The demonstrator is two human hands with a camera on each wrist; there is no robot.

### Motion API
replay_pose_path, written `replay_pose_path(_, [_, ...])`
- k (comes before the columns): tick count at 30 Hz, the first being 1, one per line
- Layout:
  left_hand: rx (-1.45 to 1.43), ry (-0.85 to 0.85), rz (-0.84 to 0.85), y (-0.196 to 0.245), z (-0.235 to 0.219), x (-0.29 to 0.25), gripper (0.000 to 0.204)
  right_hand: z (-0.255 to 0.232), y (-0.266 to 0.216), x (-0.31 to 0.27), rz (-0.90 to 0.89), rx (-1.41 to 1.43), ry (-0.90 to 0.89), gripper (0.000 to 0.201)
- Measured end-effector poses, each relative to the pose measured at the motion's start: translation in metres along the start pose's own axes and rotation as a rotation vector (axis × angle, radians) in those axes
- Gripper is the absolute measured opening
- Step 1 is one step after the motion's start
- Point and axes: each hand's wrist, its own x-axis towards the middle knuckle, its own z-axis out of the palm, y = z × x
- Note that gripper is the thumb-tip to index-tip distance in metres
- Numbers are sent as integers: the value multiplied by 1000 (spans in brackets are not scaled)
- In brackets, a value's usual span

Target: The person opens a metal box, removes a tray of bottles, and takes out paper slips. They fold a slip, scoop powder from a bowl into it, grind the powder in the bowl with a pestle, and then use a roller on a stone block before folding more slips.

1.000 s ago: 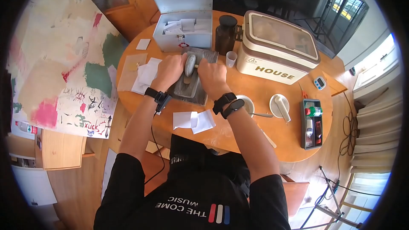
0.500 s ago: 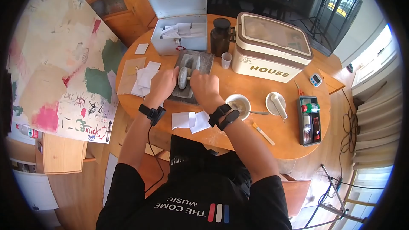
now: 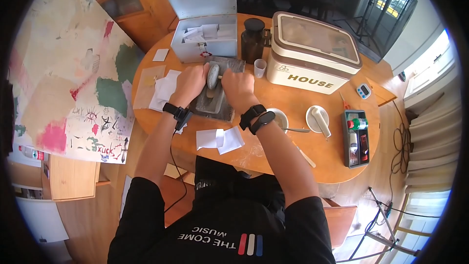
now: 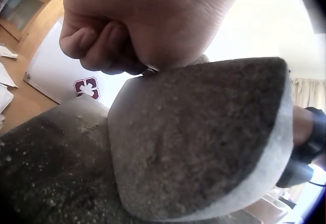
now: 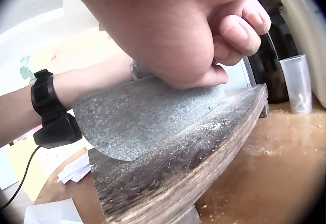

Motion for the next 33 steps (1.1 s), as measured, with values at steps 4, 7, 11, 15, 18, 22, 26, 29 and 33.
replay_pose_path(4, [-17, -6, 7, -2, 1, -3, 57, 7, -2, 0, 17, 15, 32, 13])
replay_pose_path(7, [-45, 0, 9, -2, 0, -18, 57, 11, -7, -9, 26, 26, 54, 11])
replay_pose_path(11, [-48, -1, -16, 0, -7, -40, 55, 3, -18, -27, 18, 19, 70, 11])
replay_pose_path(15, [-32, -20, -29, 4, -15, -48, 54, -1, -22, -37, -6, 23, 90, 12])
replay_pose_path(18, [-19, 60, 27, -3, -5, -45, 56, -3, -22, -35, 13, 21, 66, 11])
replay_pose_path(22, [-36, 28, 8, -4, 0, -31, 55, 3, -15, -25, 15, 27, 72, 12])
replay_pose_path(26, [-32, -21, -12, 0, -1, -5, 54, 7, -3, -6, 6, 12, 54, 13])
replay_pose_path(29, [-42, 14, 5, 0, 1, 5, 55, 7, 3, 3, 9, -5, 45, 14])
replay_pose_path(33, [-33, 37, 20, -2, 5, 5, 55, 7, 5, 7, 9, 5, 39, 14])
